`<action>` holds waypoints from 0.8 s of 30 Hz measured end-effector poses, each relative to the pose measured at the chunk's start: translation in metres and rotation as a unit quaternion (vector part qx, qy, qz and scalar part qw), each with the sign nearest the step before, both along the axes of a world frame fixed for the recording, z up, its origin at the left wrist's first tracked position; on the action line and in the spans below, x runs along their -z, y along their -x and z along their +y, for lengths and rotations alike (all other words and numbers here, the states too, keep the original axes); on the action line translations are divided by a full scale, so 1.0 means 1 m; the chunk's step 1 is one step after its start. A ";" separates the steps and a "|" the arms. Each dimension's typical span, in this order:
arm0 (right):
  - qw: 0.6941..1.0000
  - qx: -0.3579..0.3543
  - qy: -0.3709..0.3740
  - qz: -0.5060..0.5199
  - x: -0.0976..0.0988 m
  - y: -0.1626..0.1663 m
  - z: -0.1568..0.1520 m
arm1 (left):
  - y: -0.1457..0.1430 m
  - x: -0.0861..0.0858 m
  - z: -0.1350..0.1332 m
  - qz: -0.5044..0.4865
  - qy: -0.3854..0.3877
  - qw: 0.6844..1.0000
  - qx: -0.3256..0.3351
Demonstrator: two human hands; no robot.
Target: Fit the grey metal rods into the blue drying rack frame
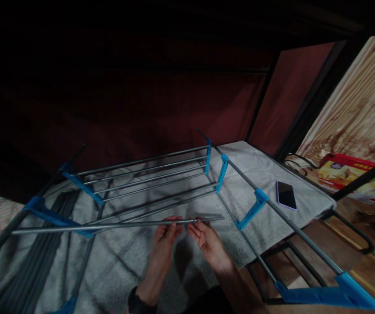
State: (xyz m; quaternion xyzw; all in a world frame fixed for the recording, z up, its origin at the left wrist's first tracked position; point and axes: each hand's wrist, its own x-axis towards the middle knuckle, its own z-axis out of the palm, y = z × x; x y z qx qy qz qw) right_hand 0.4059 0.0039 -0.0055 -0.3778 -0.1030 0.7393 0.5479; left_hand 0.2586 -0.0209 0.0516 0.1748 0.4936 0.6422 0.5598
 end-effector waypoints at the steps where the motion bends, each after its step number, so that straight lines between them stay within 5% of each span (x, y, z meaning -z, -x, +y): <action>1: 1.000 -0.010 0.005 0.010 -0.002 0.001 0.000 | -0.002 -0.003 0.001 0.009 -0.013 1.000 0.007; 10: 0.988 -0.153 -0.015 -0.005 -0.020 -0.004 -0.015 | 0.016 -0.065 0.004 0.151 -0.071 0.985 -0.047; 17: 0.992 -0.100 -0.016 -0.078 -0.036 -0.023 -0.013 | 0.051 -0.104 0.000 0.338 -0.177 0.924 -0.029; 24: 0.994 -0.042 0.018 -0.099 -0.027 -0.036 -0.001 | 0.061 -0.111 -0.002 0.347 -0.163 0.922 -0.054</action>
